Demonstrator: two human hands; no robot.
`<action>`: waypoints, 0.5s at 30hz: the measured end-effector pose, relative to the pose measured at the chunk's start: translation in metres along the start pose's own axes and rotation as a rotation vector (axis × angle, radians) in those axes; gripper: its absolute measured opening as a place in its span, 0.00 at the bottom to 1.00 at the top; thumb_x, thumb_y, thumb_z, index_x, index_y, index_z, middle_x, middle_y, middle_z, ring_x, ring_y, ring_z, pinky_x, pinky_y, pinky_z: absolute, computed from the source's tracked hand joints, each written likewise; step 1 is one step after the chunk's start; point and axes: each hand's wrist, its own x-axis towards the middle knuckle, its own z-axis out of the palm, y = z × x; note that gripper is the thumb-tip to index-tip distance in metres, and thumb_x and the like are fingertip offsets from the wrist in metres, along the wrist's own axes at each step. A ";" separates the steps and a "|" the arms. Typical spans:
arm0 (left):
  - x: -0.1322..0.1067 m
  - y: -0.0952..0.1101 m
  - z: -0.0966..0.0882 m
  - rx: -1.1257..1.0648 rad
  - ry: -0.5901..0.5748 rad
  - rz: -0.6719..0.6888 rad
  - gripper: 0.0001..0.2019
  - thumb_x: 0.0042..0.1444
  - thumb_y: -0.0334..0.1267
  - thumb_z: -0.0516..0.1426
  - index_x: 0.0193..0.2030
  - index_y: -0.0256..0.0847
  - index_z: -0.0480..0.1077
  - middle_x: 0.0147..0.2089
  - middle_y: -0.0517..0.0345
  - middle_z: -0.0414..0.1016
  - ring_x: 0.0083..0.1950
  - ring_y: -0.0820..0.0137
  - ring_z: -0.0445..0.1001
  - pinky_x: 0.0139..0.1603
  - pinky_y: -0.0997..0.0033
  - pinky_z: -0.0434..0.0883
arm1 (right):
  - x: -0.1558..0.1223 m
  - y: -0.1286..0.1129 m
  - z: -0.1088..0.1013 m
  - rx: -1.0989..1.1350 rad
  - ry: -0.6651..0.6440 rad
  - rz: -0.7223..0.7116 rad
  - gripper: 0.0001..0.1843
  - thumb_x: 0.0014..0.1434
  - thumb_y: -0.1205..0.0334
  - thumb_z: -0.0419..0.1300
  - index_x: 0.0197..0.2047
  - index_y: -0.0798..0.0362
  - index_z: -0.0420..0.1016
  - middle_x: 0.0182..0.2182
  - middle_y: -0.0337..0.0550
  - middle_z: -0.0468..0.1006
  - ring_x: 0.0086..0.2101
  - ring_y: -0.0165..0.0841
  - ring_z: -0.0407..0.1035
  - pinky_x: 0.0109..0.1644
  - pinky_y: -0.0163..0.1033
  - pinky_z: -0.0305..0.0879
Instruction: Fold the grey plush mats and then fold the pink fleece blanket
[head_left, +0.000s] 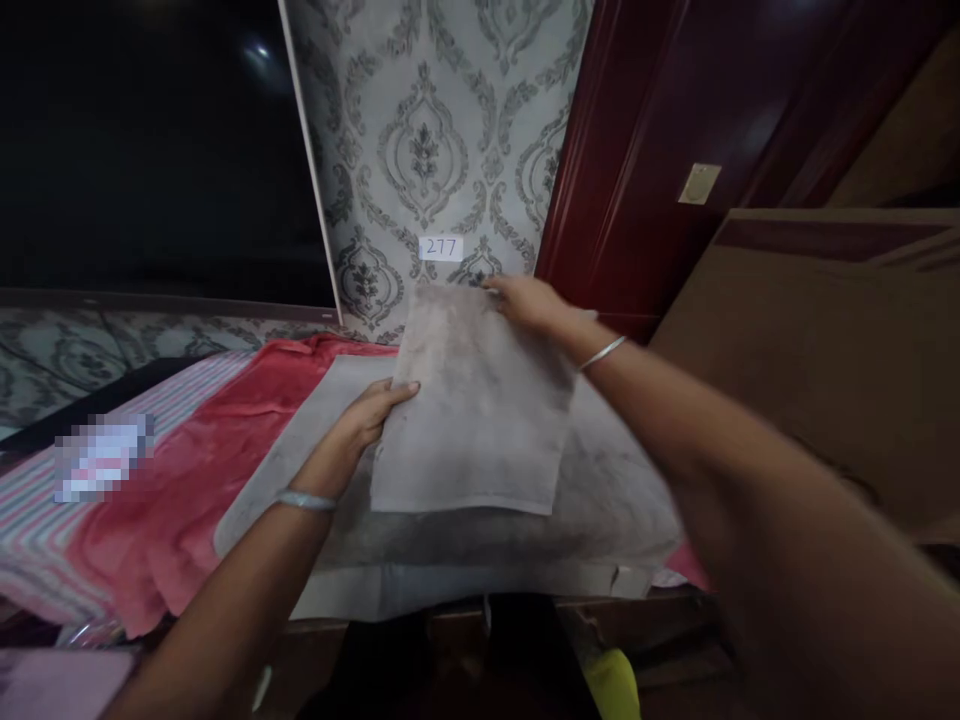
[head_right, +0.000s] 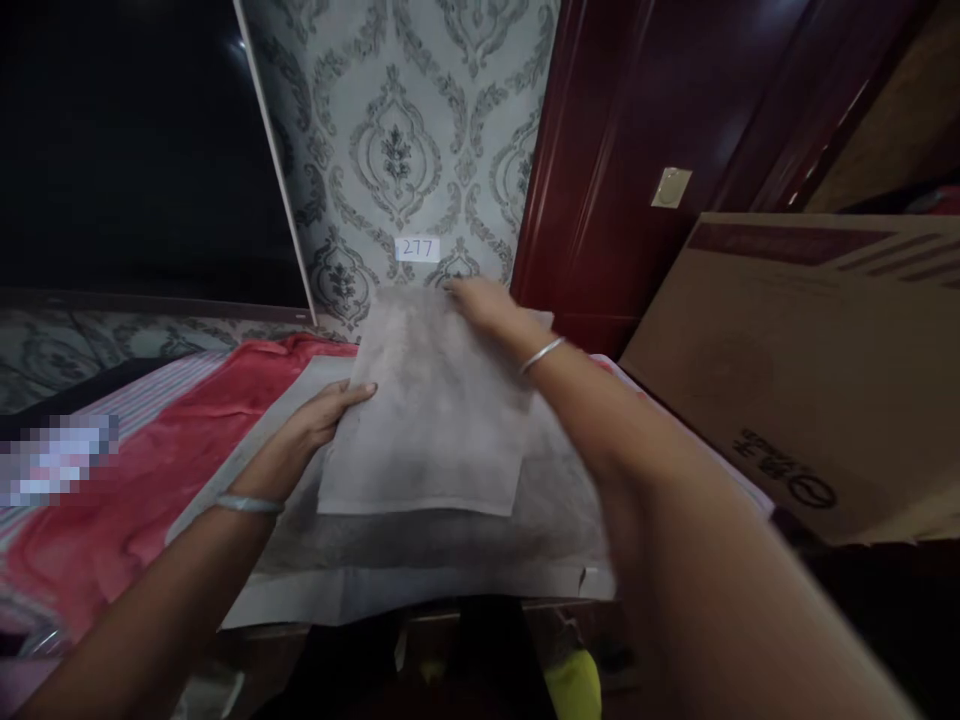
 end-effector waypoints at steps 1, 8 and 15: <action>0.010 -0.007 -0.009 -0.018 0.072 -0.039 0.13 0.42 0.33 0.69 0.37 0.33 0.76 0.31 0.51 0.81 0.28 0.65 0.78 0.32 0.68 0.76 | -0.009 -0.005 0.026 -0.036 0.048 0.033 0.20 0.65 0.70 0.56 0.59 0.55 0.75 0.52 0.51 0.80 0.55 0.44 0.71 0.60 0.47 0.65; 0.012 -0.076 -0.057 -0.059 0.224 -0.202 0.07 0.44 0.29 0.67 0.32 0.34 0.75 0.29 0.50 0.81 0.30 0.64 0.80 0.33 0.70 0.77 | -0.179 0.056 0.179 0.271 0.046 0.479 0.27 0.58 0.65 0.60 0.61 0.56 0.73 0.51 0.55 0.80 0.51 0.44 0.74 0.58 0.48 0.69; 0.006 -0.092 -0.047 -0.057 0.224 -0.195 0.13 0.41 0.31 0.70 0.35 0.35 0.77 0.31 0.51 0.81 0.28 0.66 0.78 0.28 0.72 0.75 | -0.244 0.076 0.189 0.550 -0.019 0.657 0.31 0.63 0.49 0.54 0.66 0.54 0.69 0.30 0.44 0.79 0.31 0.40 0.75 0.39 0.43 0.72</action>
